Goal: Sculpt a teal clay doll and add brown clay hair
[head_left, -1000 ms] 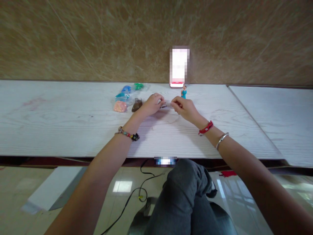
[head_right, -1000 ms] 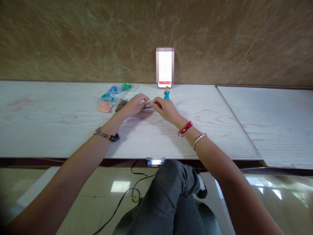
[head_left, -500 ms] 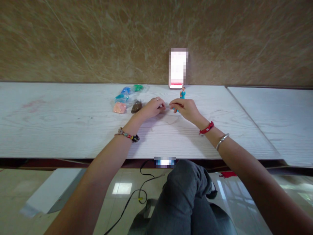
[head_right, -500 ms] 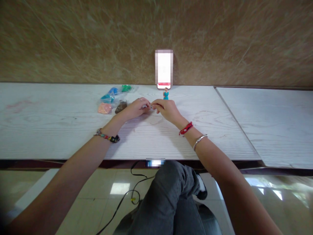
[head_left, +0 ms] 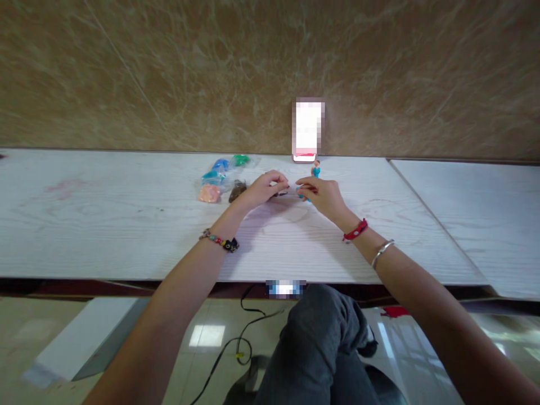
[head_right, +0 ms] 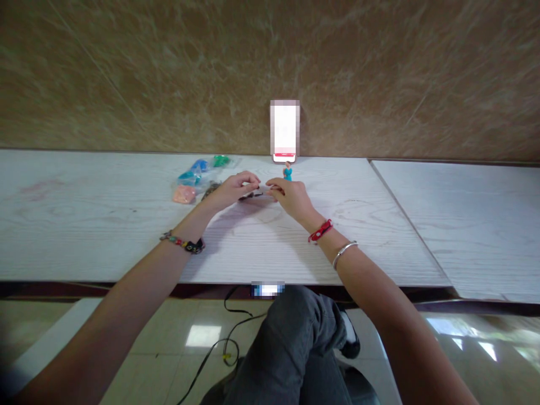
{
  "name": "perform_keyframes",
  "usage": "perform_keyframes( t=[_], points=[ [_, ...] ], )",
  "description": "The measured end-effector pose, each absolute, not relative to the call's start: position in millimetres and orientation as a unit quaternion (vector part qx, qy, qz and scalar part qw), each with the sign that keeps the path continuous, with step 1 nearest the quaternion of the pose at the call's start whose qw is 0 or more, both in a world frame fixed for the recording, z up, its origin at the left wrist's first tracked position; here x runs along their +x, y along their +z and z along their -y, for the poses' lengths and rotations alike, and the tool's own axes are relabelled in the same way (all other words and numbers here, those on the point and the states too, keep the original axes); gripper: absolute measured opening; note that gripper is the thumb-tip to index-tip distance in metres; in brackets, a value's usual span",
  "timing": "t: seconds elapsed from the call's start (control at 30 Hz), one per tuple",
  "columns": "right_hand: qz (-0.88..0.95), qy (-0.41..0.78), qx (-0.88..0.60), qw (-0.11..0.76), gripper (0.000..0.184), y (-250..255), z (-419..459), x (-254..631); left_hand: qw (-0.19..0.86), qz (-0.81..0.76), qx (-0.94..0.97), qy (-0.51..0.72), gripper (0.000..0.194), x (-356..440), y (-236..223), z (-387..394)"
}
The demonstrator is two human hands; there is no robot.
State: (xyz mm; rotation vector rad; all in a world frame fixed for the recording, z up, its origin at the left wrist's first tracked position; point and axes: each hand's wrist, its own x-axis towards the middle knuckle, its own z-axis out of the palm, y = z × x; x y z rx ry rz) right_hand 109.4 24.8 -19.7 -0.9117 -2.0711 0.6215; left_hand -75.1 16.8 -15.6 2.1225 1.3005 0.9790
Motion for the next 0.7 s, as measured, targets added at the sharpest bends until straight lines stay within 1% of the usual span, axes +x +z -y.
perform_keyframes(
  t=[0.1,0.2,0.37,0.5,0.7],
  points=[
    [0.804,0.228,-0.373,0.404,0.014,-19.6,-24.8,109.3,0.281,-0.456,0.759,0.370,0.013,-73.0,-12.0,-13.2],
    [0.821,0.175,-0.374,0.393,0.015,-18.0,-23.1,109.0,0.301,-0.451,0.759,0.361,0.013,-71.0,-11.9,-11.9],
    [0.859,0.127,-0.342,0.359,0.019,-17.0,-19.8,106.4,0.284,-0.453,0.763,0.362,0.012,-69.2,-15.9,-13.9],
    [0.865,0.116,-0.352,0.339,0.018,-19.6,-19.3,104.5,0.257,-0.461,0.765,0.370,0.015,-66.8,-20.0,-14.5],
    [0.877,0.077,-0.353,0.317,0.020,-22.3,-20.0,103.7,0.254,-0.462,0.762,0.375,0.018,-63.8,-24.7,-16.2]
  ],
)
